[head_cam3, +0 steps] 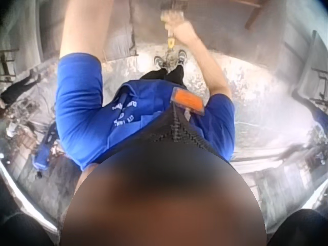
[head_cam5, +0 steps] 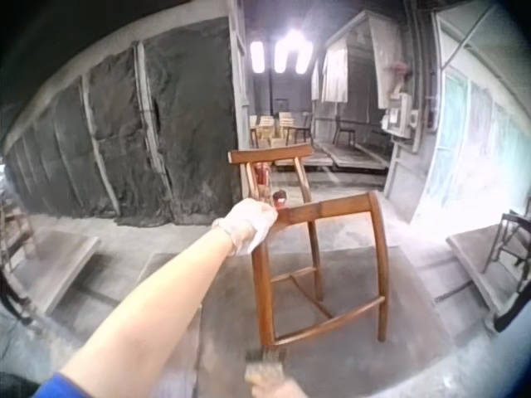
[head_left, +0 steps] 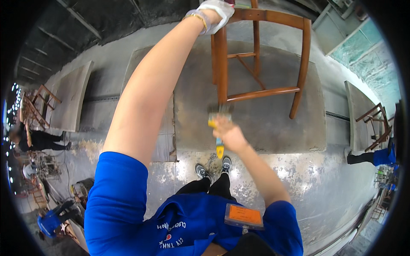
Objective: The person applies a finish to wooden chairs using a brush. They systematically coat the legs, seat frame, and backrest of each chair, repositioning the furniture as needed to reach all surfaces.
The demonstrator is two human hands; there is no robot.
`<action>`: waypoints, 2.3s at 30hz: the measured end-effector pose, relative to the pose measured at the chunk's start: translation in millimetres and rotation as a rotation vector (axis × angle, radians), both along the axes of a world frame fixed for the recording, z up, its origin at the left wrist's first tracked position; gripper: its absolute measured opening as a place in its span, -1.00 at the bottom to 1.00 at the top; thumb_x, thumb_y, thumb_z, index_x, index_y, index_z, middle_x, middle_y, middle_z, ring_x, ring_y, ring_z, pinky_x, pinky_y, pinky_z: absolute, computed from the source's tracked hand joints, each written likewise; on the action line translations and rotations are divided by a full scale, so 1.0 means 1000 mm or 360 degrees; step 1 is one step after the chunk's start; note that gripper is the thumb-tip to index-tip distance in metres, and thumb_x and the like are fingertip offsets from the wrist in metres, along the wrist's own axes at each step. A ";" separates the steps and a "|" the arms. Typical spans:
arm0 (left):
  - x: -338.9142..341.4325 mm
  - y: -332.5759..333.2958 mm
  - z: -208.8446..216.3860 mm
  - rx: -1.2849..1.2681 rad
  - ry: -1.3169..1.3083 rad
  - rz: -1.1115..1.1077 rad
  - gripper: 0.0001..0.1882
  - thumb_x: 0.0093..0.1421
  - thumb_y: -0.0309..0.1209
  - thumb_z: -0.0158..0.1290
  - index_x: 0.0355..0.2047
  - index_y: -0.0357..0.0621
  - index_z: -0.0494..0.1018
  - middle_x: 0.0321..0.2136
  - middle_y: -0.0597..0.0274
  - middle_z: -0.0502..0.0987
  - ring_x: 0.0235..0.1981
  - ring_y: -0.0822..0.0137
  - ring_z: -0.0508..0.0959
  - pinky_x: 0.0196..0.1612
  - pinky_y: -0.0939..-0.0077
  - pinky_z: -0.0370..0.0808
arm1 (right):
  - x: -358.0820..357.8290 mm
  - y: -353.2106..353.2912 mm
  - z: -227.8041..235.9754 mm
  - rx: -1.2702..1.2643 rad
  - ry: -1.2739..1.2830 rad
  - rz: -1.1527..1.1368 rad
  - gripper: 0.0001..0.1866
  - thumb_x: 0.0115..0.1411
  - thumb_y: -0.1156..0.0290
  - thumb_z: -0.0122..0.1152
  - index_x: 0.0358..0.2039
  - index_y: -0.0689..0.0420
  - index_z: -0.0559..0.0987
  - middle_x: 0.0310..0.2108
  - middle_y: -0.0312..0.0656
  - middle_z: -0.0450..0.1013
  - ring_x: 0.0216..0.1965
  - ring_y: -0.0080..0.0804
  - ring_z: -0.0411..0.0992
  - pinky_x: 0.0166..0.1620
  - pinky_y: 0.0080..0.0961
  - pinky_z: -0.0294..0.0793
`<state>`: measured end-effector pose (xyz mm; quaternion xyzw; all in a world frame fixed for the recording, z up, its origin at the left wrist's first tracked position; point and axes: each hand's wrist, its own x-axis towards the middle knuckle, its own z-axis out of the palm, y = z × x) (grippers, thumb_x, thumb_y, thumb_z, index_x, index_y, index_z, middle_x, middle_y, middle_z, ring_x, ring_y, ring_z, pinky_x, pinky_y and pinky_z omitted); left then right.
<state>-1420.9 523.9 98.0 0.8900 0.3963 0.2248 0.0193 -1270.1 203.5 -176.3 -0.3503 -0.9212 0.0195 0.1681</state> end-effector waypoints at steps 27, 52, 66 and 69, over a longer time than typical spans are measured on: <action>0.177 -0.201 -0.127 -0.2024 -0.1302 -0.0166 -0.77 0.05 -0.64 0.01 -0.73 -0.22 0.39 -0.68 0.13 0.46 -0.56 0.21 0.50 -0.31 0.42 0.50 | 0.314 -0.432 -0.144 -0.1374 0.0514 -0.2657 -0.94 0.01 0.41 0.45 -0.57 -0.02 0.71 -0.48 -0.09 0.65 -0.37 -0.07 0.67 -0.24 -0.25 0.61; 0.191 -0.107 -0.095 -0.0763 -0.1858 0.0234 -0.57 0.24 -0.25 0.36 -0.07 -0.34 0.53 -0.22 0.12 0.63 -0.19 0.33 0.59 0.16 0.34 0.53 | 0.378 -0.448 -0.179 -0.1577 0.0560 -0.2677 -0.70 -0.01 0.21 0.54 -0.44 0.17 0.69 -0.46 0.00 0.64 -0.35 -0.08 0.67 -0.28 -0.21 0.61; 0.259 -0.198 -0.046 -0.0851 -0.2152 0.0576 -0.62 0.23 -0.30 0.34 -0.63 -0.18 0.46 -0.67 0.27 0.46 -0.62 0.43 0.41 -0.25 0.34 0.57 | 0.444 -0.250 0.029 -0.0235 0.2383 -0.2217 -0.96 0.24 0.51 0.37 -0.34 0.08 0.65 -0.36 -0.33 0.58 -0.29 -0.49 0.53 -0.20 -0.44 0.55; 0.256 -0.172 -0.023 -0.0857 -0.2114 0.0306 -0.77 0.20 -0.38 0.34 -0.44 -0.24 0.53 -0.59 0.25 0.51 -0.51 0.38 0.50 -0.16 0.33 0.58 | 0.446 -0.159 0.119 -0.0059 0.3485 -0.0977 -0.85 0.28 0.56 0.29 -0.20 0.02 0.58 -0.13 -0.26 0.57 0.00 -0.30 0.54 0.05 -0.23 0.55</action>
